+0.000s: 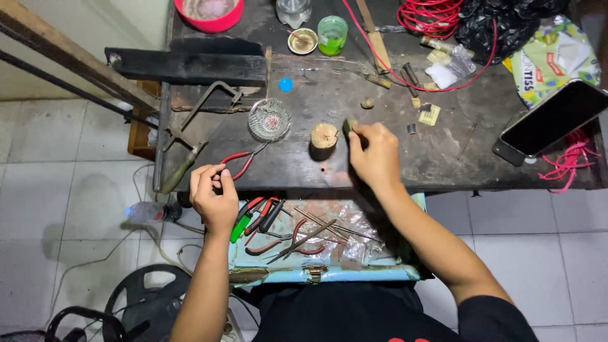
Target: The person is working at a jewelry bench, sorting through small components and using a jeweler's saw to cut a metal piece.
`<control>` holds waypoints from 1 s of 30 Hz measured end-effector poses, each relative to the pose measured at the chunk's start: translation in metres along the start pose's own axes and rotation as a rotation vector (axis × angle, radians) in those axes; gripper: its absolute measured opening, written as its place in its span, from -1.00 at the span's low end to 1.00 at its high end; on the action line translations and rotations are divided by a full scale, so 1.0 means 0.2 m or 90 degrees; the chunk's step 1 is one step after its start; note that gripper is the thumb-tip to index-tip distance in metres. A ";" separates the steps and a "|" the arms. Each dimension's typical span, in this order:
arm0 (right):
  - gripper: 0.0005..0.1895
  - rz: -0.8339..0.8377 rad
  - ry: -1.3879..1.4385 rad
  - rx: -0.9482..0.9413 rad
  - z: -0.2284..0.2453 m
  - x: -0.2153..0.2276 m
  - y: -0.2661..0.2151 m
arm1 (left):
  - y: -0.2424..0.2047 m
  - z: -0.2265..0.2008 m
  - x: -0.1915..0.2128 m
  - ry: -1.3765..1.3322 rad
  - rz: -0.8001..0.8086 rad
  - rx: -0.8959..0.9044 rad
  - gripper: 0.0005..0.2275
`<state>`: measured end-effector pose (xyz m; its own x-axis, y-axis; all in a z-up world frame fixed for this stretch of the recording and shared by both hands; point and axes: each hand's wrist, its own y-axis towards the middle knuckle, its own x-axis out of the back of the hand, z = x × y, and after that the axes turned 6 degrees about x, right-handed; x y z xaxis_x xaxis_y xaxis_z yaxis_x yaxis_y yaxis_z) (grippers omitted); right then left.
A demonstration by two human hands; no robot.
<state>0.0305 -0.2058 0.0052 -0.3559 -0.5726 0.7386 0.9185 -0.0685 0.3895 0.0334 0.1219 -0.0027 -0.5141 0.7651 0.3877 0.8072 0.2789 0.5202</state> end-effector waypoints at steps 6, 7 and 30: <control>-0.80 0.006 -0.007 -0.026 0.16 -0.02 -0.17 | -0.01 0.04 -0.01 -0.027 0.013 -0.014 -0.89; -0.81 0.040 0.012 -0.024 0.15 -0.02 -0.20 | 0.00 0.04 -0.02 -0.022 0.008 -0.018 -0.89; -0.70 0.176 0.037 0.187 0.16 0.08 -0.17 | -0.03 -0.48 -0.11 -0.046 0.287 -0.285 -0.76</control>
<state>-0.0116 -0.1870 0.0221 -0.0843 -0.5823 0.8086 0.8872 0.3256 0.3270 0.0120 0.0483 0.0599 -0.1182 0.7925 0.5984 0.7319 -0.3377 0.5918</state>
